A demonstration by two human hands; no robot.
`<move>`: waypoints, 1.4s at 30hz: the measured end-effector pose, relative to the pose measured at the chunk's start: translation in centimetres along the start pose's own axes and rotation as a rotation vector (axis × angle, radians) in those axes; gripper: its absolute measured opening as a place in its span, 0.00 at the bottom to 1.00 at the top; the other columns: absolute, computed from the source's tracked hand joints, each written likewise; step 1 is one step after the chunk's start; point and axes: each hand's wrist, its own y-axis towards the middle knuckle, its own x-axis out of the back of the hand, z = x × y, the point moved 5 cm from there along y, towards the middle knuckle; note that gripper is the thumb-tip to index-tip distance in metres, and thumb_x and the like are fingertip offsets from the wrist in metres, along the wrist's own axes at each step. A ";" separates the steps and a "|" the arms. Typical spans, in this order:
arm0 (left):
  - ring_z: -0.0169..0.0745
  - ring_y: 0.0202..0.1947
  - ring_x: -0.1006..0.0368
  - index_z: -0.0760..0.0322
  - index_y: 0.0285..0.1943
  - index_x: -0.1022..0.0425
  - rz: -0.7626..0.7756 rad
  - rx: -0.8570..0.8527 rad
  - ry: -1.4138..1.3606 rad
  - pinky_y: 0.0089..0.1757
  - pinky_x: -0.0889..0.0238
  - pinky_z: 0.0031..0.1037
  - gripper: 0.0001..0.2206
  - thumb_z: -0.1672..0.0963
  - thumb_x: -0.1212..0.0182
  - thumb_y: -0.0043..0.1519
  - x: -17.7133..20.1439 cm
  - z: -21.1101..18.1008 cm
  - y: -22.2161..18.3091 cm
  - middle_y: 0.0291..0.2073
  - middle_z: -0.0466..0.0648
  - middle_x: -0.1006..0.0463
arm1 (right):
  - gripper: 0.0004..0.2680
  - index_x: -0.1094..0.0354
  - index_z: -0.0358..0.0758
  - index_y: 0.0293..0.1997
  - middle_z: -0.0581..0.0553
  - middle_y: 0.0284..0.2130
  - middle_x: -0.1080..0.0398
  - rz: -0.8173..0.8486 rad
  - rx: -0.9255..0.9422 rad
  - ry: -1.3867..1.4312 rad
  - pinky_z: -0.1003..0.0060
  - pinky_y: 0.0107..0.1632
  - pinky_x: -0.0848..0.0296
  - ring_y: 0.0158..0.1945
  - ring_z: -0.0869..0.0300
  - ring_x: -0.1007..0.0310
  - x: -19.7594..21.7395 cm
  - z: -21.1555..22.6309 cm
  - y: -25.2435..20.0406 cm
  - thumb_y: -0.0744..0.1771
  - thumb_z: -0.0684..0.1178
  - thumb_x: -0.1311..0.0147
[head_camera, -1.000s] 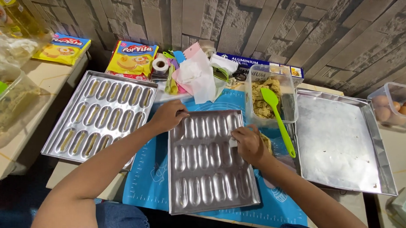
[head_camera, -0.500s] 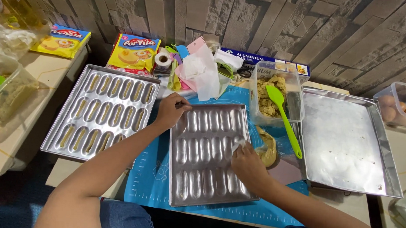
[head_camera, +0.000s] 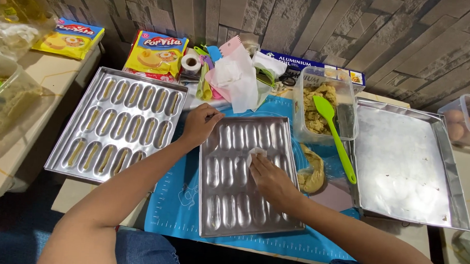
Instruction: Cleaning and greasing a metal baking tray with multiple indentations using a cloth and a spatula.
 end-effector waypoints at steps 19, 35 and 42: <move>0.36 0.39 0.24 0.60 0.44 0.17 -0.018 0.018 -0.070 0.42 0.28 0.25 0.06 0.55 0.37 0.64 0.4 -0.8 -0.3 0.39 0.44 0.21 | 0.19 0.45 0.18 0.68 0.19 0.62 0.39 0.078 0.164 0.041 0.40 0.71 0.46 0.68 0.29 0.43 0.3 9.3 -3.2 0.69 0.41 0.61; 0.55 0.39 0.25 0.62 0.38 0.29 -0.094 -0.077 -0.068 0.41 0.32 0.40 0.08 0.55 0.44 0.69 0.7 0.0 -0.8 0.32 0.52 0.28 | 0.19 0.45 0.29 0.71 0.27 0.69 0.43 -0.074 0.089 0.042 0.44 0.70 0.44 0.72 0.40 0.42 -0.3 0.8 4.8 0.69 0.42 0.61; 0.50 0.44 0.22 0.57 0.42 0.27 -0.066 -0.010 -0.057 0.47 0.31 0.39 0.10 0.53 0.31 0.59 1.0 -1.0 -1.1 0.35 0.47 0.22 | 0.25 0.45 0.25 0.71 0.23 0.68 0.42 -0.136 0.138 0.205 0.45 0.69 0.42 0.70 0.35 0.42 0.6 1.9 7.9 0.63 0.35 0.63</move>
